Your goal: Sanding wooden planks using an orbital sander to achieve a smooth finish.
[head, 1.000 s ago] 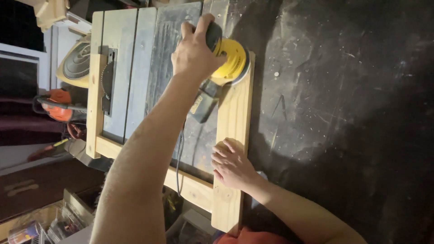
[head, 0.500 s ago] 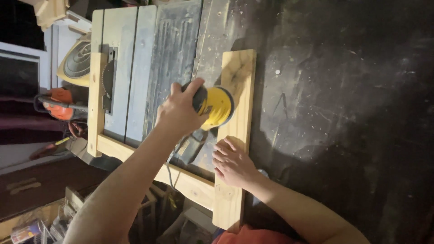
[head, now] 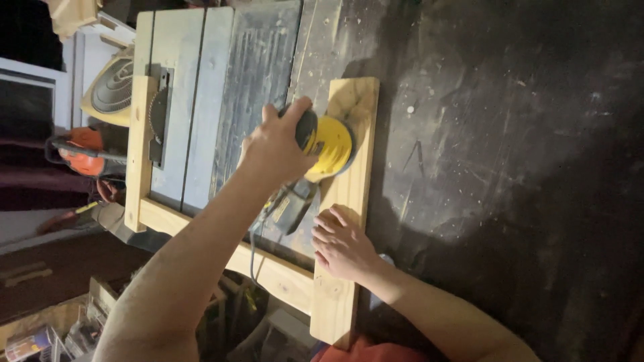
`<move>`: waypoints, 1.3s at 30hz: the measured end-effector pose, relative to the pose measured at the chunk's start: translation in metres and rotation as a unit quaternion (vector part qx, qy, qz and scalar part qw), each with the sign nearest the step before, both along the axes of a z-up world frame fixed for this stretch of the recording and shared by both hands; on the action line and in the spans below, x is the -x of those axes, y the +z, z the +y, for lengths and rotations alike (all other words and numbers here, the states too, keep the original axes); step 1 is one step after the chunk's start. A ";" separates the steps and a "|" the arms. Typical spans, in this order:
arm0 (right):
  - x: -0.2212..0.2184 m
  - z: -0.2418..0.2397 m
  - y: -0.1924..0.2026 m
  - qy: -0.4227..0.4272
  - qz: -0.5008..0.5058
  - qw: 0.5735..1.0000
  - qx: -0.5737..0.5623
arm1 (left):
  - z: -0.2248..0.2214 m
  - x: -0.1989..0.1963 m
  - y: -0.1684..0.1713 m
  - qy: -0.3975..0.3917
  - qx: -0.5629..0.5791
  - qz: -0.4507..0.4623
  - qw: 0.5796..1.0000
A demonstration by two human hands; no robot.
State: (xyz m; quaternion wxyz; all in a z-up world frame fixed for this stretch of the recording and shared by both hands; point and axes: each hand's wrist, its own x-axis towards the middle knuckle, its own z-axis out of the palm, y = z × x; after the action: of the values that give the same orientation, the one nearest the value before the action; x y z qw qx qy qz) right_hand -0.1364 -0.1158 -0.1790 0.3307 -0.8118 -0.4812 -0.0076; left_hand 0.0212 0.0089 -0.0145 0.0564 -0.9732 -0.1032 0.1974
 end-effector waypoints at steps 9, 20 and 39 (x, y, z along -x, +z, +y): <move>0.001 0.000 -0.005 0.001 0.004 1.000 -0.018 | -0.015 0.000 0.010 -0.003 -0.027 0.042 0.999; -0.003 -0.003 0.005 0.015 0.012 1.000 0.011 | -0.019 -0.002 0.010 -0.008 0.005 0.041 0.999; 0.005 0.002 -0.006 -0.058 -0.073 0.995 -0.042 | -0.042 -0.066 0.023 0.026 0.050 -0.024 0.998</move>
State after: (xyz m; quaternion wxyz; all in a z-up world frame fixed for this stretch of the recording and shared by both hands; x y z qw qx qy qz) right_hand -0.1415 -0.1140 -0.1850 0.3271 -0.8212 -0.4554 -0.1060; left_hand 0.0871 -0.0331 0.0087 0.0000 -0.9762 -0.1198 0.1808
